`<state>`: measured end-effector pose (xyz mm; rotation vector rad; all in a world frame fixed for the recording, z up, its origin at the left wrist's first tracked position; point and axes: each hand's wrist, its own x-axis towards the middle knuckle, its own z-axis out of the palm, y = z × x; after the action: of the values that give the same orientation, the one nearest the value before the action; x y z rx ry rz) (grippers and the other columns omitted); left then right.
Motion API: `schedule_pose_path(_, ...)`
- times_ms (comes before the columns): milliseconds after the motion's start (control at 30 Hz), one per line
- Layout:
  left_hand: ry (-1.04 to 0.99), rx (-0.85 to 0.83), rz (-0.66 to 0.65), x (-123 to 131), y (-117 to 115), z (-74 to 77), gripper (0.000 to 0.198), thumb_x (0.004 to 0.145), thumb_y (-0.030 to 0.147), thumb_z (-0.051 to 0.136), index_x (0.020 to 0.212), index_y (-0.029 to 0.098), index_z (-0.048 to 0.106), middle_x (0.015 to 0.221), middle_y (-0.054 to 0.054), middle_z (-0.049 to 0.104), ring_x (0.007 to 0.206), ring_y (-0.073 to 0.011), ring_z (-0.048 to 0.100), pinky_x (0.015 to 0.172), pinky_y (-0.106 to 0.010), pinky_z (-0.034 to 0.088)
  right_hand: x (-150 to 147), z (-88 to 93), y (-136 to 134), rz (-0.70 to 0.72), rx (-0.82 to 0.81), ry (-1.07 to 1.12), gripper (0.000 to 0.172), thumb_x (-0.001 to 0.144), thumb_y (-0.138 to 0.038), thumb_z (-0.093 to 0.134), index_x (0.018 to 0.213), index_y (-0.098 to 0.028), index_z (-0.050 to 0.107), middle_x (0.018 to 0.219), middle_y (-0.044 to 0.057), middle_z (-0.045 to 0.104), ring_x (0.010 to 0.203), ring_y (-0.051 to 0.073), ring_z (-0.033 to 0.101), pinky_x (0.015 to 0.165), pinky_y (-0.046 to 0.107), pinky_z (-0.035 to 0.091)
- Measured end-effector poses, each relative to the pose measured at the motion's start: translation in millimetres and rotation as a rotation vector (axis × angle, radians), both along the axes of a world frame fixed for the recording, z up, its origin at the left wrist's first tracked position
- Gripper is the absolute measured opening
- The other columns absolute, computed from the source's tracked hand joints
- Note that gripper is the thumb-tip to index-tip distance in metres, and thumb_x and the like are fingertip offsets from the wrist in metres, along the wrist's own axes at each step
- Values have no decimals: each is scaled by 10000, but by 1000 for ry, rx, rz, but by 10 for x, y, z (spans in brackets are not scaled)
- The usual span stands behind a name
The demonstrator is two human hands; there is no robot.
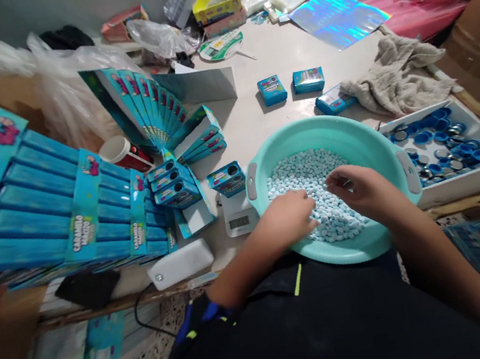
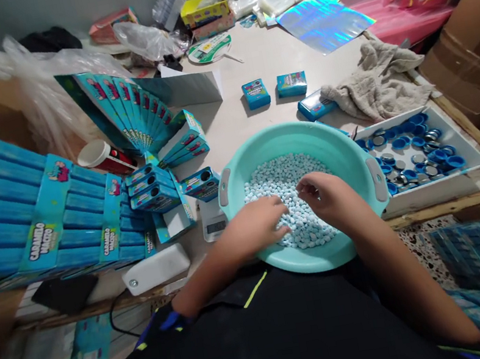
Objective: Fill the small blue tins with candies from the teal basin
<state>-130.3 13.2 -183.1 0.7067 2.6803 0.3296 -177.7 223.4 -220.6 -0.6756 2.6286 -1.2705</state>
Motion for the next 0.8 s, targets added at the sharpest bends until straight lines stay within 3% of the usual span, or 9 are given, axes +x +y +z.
schedule_pose_path(67, -154, -142, -55, -6, 203, -5, 237, 906, 286, 682, 1056, 118, 756, 1100, -156, 729, 1020, -329, 707, 781, -400, 564, 14, -29, 17, 1, 4, 1, 183, 908, -374, 580, 851, -220, 662, 822, 71, 716, 751, 237, 658, 673, 361, 488)
schedule_pose_path(167, -239, -154, -102, -31, 333, 6, 282, 887, 198, 651, 1137, 99, 736, 1094, -175, 726, 982, -332, 718, 759, -392, 554, 31, -66, 41, 4, 7, -12, 191, 902, -392, 587, 856, -226, 668, 832, 76, 721, 757, 243, 665, 677, 367, 500)
schedule_pose_path(300, -307, -148, -148, -79, 327, -73, 262, 865, 194, 706, 1098, 80, 740, 1005, -164, 750, 942, -327, 726, 751, -383, 541, 32, -61, 44, 14, 12, -36, 195, 903, -396, 590, 867, -224, 674, 853, 78, 728, 780, 251, 674, 694, 377, 507)
schedule_pose_path(467, -294, -66, -167, -119, 257, -189, 157, 851, 190, 704, 981, 151, 785, 926, -107, 763, 867, -280, 723, 697, -340, 504, 26, -34, 27, 0, 17, -42, 186, 904, -383, 588, 872, -222, 675, 857, 73, 725, 781, 247, 668, 698, 375, 501)
schedule_pose_path(800, -159, -93, -158, -74, 218, 34, 277, 898, 87, 536, 974, 142, 796, 923, -104, 761, 843, -229, 697, 684, -320, 443, 9, -32, 8, -5, 14, -55, 190, 905, -381, 582, 869, -215, 667, 858, 73, 717, 786, 246, 664, 705, 374, 493)
